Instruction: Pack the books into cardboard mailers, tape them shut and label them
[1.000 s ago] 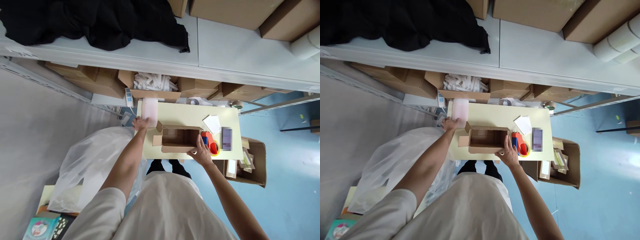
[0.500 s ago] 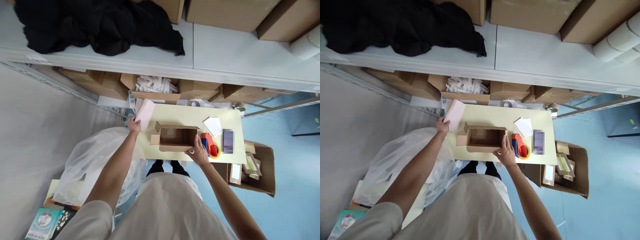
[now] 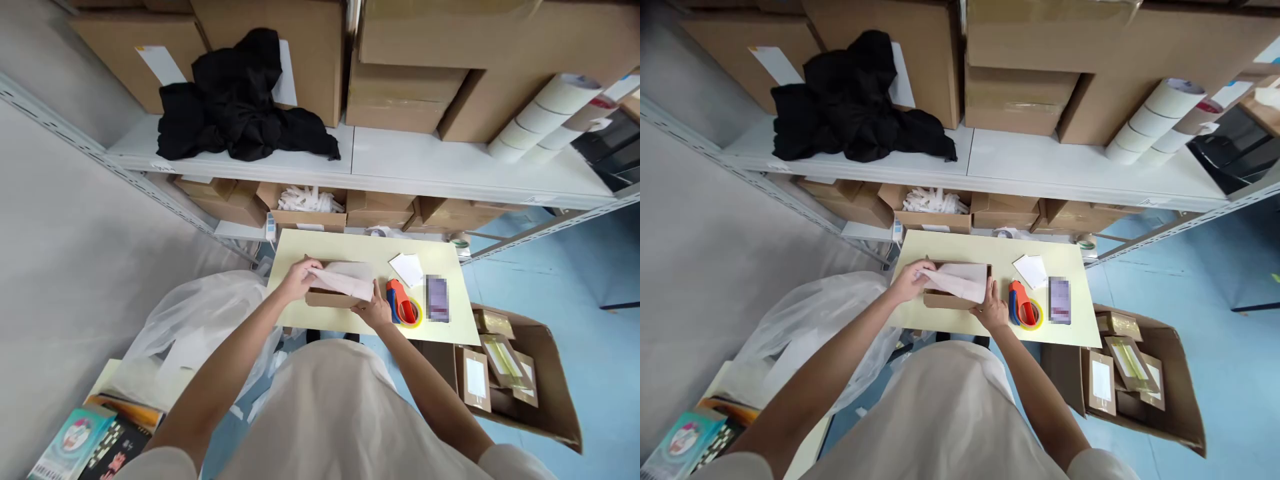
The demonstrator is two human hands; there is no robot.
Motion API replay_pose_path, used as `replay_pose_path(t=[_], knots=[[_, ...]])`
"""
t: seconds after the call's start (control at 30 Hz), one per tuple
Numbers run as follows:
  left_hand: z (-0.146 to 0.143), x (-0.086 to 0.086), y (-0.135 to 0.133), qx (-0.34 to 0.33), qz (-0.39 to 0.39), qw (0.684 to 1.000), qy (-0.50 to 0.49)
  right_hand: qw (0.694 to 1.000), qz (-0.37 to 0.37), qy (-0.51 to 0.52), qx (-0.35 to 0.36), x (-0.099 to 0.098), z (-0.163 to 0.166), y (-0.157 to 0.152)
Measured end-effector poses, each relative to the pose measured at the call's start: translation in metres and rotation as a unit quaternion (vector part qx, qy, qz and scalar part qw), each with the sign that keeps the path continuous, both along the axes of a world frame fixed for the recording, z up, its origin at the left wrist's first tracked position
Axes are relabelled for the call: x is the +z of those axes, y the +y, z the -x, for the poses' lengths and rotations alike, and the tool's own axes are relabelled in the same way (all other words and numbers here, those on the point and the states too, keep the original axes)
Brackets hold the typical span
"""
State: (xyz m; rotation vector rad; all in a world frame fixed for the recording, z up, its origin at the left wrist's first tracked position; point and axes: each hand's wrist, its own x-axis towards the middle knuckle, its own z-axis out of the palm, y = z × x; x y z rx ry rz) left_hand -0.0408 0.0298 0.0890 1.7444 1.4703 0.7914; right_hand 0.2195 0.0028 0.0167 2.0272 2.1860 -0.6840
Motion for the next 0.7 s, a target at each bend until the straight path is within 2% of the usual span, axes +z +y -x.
replay_pose_path(t=[0.07,0.1,0.2,0.37,0.53,0.7], knots=[[-0.018,-0.014,0.002,-0.031,0.038,0.998,0.049,1.0,0.004,-0.004,0.004,0.001,0.0,0.0],[-0.021,-0.021,0.003,-0.025,0.07,0.995,0.073,1.0,0.003,-0.006,0.007,0.001,-0.001,0.0],[-0.022,-0.039,0.011,0.027,0.156,0.98,0.118,1.0,-0.002,-0.015,0.013,0.0,-0.002,0.0],[-0.024,-0.059,0.033,0.08,0.205,0.966,0.138,1.0,-0.006,-0.002,0.006,-0.004,-0.004,0.0],[-0.037,-0.07,0.046,0.099,0.184,0.965,0.159,1.0,-0.021,-0.005,0.001,-0.006,-0.003,-0.001],[-0.053,-0.07,0.038,0.065,0.118,0.976,0.17,1.0,-0.021,-0.007,-0.001,-0.003,-0.001,-0.002]])
